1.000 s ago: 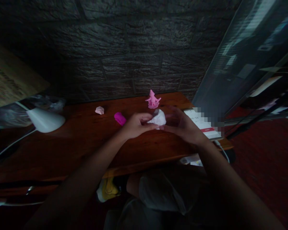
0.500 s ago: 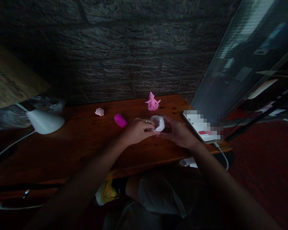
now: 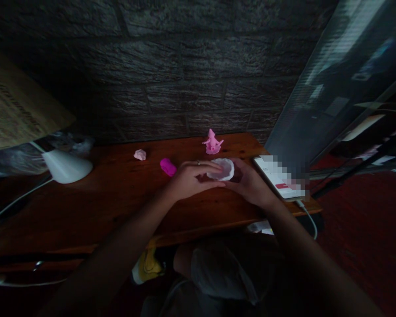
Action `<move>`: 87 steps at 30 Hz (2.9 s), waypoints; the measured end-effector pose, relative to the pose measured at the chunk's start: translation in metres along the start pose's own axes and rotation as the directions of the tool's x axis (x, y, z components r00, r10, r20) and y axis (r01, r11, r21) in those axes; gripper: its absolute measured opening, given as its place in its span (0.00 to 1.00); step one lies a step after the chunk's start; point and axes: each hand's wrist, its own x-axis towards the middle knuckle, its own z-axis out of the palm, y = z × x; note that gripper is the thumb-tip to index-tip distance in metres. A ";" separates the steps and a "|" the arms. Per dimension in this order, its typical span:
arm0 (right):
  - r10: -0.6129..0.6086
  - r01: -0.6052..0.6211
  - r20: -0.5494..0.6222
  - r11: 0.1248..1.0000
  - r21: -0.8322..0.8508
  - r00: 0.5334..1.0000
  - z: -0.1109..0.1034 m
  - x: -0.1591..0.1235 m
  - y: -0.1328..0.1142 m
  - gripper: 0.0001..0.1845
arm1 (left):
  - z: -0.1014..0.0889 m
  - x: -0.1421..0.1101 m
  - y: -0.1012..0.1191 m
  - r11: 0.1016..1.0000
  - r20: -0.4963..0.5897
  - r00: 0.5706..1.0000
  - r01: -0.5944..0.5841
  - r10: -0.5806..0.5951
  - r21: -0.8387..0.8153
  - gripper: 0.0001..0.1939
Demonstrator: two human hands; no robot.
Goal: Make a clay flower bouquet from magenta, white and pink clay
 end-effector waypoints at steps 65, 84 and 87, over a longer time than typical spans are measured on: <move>0.035 -0.029 0.035 0.985 -0.173 0.999 0.007 -0.002 0.000 0.25 | 0.002 0.003 -0.006 0.931 -0.043 0.931 0.363 -0.362 0.036 0.07; 0.022 -0.023 0.043 0.999 0.030 0.999 0.011 -0.003 0.005 0.39 | -0.001 0.003 -0.008 0.889 -0.020 0.889 0.458 -0.458 -0.019 0.09; 0.024 -0.029 0.083 0.998 0.052 0.996 0.010 -0.003 0.005 0.38 | -0.001 0.003 -0.007 0.899 -0.027 0.902 0.432 -0.432 0.066 0.09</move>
